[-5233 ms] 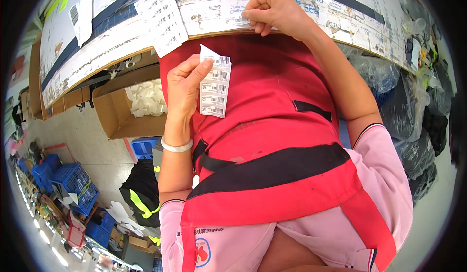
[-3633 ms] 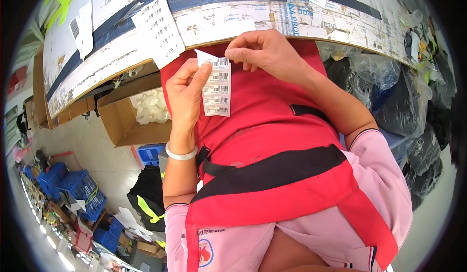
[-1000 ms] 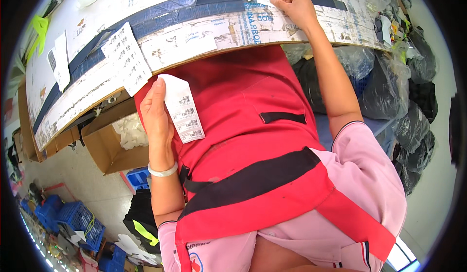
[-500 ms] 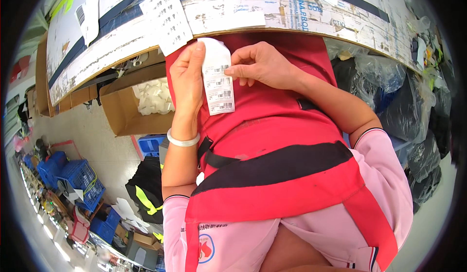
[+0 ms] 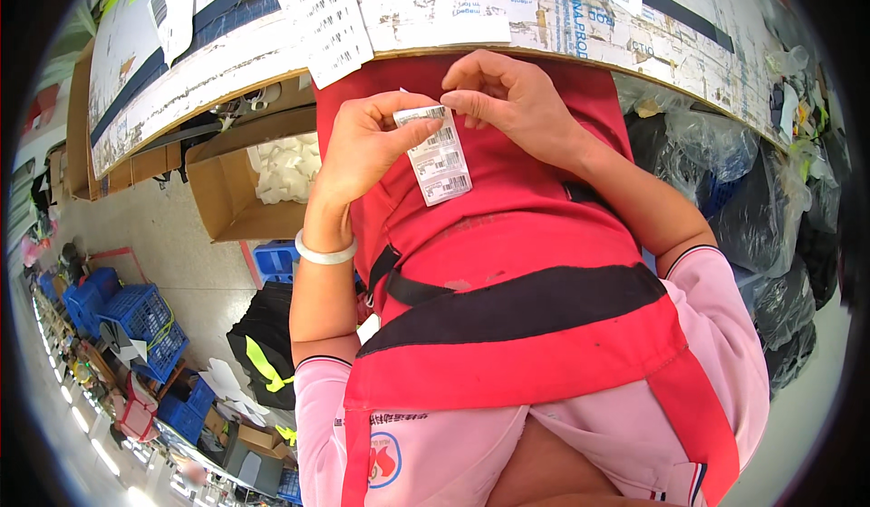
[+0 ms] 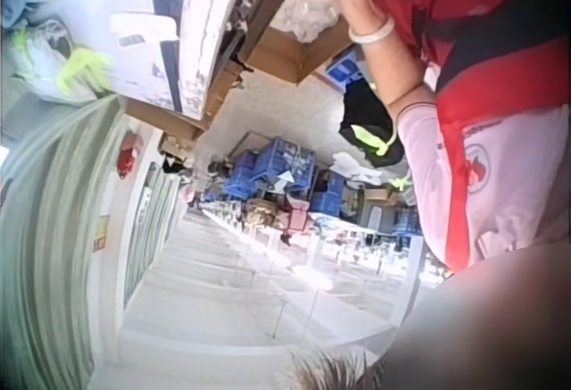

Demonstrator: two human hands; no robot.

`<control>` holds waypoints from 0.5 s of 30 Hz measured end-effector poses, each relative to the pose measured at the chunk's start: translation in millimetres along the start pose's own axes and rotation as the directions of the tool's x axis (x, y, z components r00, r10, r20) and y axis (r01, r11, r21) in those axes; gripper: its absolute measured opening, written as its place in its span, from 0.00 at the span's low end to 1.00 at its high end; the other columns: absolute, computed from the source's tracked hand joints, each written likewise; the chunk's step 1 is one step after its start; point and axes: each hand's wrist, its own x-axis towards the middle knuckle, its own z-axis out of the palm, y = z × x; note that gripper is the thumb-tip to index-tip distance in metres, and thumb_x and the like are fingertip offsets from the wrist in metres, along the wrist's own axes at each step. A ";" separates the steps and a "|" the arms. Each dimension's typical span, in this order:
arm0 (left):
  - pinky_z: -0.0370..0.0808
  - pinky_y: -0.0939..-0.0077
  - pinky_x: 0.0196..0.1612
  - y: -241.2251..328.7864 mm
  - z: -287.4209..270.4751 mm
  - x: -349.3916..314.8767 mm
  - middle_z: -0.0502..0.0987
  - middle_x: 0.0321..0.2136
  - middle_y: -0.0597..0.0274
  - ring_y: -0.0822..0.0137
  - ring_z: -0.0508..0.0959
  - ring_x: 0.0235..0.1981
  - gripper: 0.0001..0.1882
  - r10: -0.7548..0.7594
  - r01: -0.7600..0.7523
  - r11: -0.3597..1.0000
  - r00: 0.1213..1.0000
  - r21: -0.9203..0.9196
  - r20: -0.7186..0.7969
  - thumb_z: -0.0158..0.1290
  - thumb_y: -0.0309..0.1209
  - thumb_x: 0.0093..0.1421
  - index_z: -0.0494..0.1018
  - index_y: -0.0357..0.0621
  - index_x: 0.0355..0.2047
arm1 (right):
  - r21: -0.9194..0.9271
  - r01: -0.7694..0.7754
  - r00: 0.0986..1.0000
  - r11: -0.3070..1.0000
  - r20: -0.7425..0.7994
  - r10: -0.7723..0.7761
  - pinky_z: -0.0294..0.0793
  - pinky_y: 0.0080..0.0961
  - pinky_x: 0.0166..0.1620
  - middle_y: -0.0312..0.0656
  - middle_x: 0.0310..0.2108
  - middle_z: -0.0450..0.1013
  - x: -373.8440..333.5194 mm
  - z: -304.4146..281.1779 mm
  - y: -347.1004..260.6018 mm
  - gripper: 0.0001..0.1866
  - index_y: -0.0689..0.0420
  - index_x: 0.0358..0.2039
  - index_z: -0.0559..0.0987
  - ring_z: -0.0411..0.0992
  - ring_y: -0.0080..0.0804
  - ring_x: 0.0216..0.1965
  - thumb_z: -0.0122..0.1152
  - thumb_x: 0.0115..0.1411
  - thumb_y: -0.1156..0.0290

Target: Sort and organize printed product labels on a warehouse table.

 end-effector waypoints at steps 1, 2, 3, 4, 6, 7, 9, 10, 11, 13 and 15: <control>0.71 0.86 0.34 -0.1 1.7 0.6 0.79 0.30 0.65 0.80 0.74 0.31 0.09 0.000 0.000 1.000 1.000 0.000 0.001 0.59 0.23 0.55 0.78 0.34 0.38 | -0.035 0.045 0.999 0.998 0.004 -0.045 0.71 0.14 0.34 0.33 0.28 0.73 1.4 -0.9 0.8 0.06 0.62 0.35 0.78 0.70 0.17 0.29 0.60 0.59 0.72; 0.71 0.86 0.33 -0.3 3.3 1.1 0.79 0.29 0.65 0.80 0.74 0.30 0.09 0.002 -0.002 1.000 1.000 -0.028 -0.001 0.59 0.23 0.55 0.78 0.34 0.37 | -0.035 0.044 0.999 0.998 0.004 -0.044 0.71 0.14 0.34 0.33 0.28 0.73 1.0 -1.3 0.8 0.06 0.62 0.35 0.78 0.70 0.17 0.29 0.60 0.59 0.72; 0.71 0.86 0.32 -0.4 4.1 1.6 0.79 0.28 0.65 0.80 0.74 0.29 0.08 0.004 -0.004 0.998 1.000 -0.055 -0.003 0.59 0.24 0.55 0.78 0.34 0.36 | -0.134 0.088 0.996 0.987 0.029 -0.085 0.71 0.14 0.35 0.33 0.29 0.74 0.6 -1.4 0.1 0.06 0.62 0.34 0.78 0.70 0.17 0.30 0.60 0.59 0.73; 0.71 0.86 0.32 -1.4 4.4 2.8 0.79 0.28 0.65 0.80 0.74 0.29 0.08 0.005 -0.005 0.998 1.000 -0.056 -0.002 0.59 0.24 0.55 0.78 0.34 0.36 | -0.230 0.133 0.991 0.964 0.059 -0.122 0.71 0.15 0.35 0.34 0.30 0.74 0.4 -1.7 -0.4 0.06 0.62 0.34 0.78 0.70 0.17 0.30 0.60 0.59 0.73; 0.70 0.87 0.27 -4.0 4.2 5.1 0.79 0.26 0.66 0.81 0.74 0.25 0.07 0.002 -0.002 1.000 1.000 0.007 -0.001 0.58 0.26 0.56 0.79 0.35 0.35 | -0.218 0.120 0.993 0.968 0.048 -0.112 0.70 0.16 0.35 0.35 0.30 0.74 0.3 -2.7 -0.1 0.05 0.61 0.33 0.79 0.70 0.17 0.30 0.60 0.58 0.73; 0.70 0.87 0.27 -4.1 4.2 4.9 0.79 0.26 0.66 0.81 0.74 0.25 0.07 0.001 -0.001 1.000 1.000 0.007 -0.002 0.58 0.26 0.56 0.79 0.35 0.35 | -0.205 0.108 0.994 0.973 0.038 -0.102 0.70 0.17 0.35 0.35 0.30 0.74 0.3 -2.7 0.4 0.05 0.61 0.33 0.79 0.70 0.18 0.31 0.61 0.57 0.74; 0.69 0.87 0.23 -3.9 4.5 5.6 0.78 0.23 0.67 0.81 0.73 0.21 0.07 -0.065 0.065 0.998 0.998 -0.002 0.026 0.58 0.27 0.56 0.79 0.35 0.33 | -0.283 0.150 0.989 0.947 0.047 -0.142 0.71 0.18 0.35 0.36 0.30 0.74 0.3 -3.1 1.5 0.05 0.61 0.32 0.79 0.71 0.19 0.31 0.61 0.57 0.74; 0.69 0.87 0.23 -4.8 4.4 6.3 0.78 0.23 0.67 0.81 0.73 0.21 0.07 -0.063 0.063 0.998 0.998 -0.003 0.027 0.58 0.27 0.56 0.79 0.35 0.33 | -0.360 0.190 0.982 0.913 0.060 -0.181 0.71 0.19 0.35 0.36 0.30 0.73 0.3 -3.7 2.1 0.04 0.62 0.32 0.79 0.71 0.20 0.31 0.61 0.56 0.75; 0.68 0.87 0.22 -6.8 3.8 6.7 0.78 0.23 0.67 0.81 0.72 0.21 0.07 -0.071 0.071 0.997 0.997 0.013 0.030 0.58 0.27 0.56 0.79 0.36 0.33 | -0.362 0.190 0.982 0.913 0.059 -0.181 0.71 0.19 0.35 0.36 0.30 0.73 0.6 -3.6 3.1 0.04 0.62 0.32 0.79 0.71 0.20 0.31 0.61 0.56 0.75; 0.67 0.88 0.22 -8.6 3.6 8.0 0.77 0.23 0.67 0.81 0.72 0.20 0.07 -0.075 0.074 0.997 0.996 0.027 0.038 0.58 0.27 0.57 0.79 0.36 0.33 | -0.471 0.299 0.951 0.830 0.076 -0.299 0.70 0.19 0.35 0.37 0.29 0.73 1.1 -3.6 3.9 0.03 0.61 0.31 0.78 0.71 0.22 0.31 0.61 0.56 0.76; 0.69 0.86 0.23 -10.5 3.5 7.6 0.77 0.23 0.66 0.79 0.72 0.19 0.13 -0.066 0.068 0.997 0.996 -0.039 0.056 0.55 0.34 0.61 0.79 0.35 0.35 | -0.482 0.325 0.936 0.814 0.042 -0.348 0.70 0.19 0.35 0.37 0.30 0.73 5.7 -7.8 2.8 0.03 0.61 0.31 0.78 0.71 0.21 0.31 0.61 0.56 0.76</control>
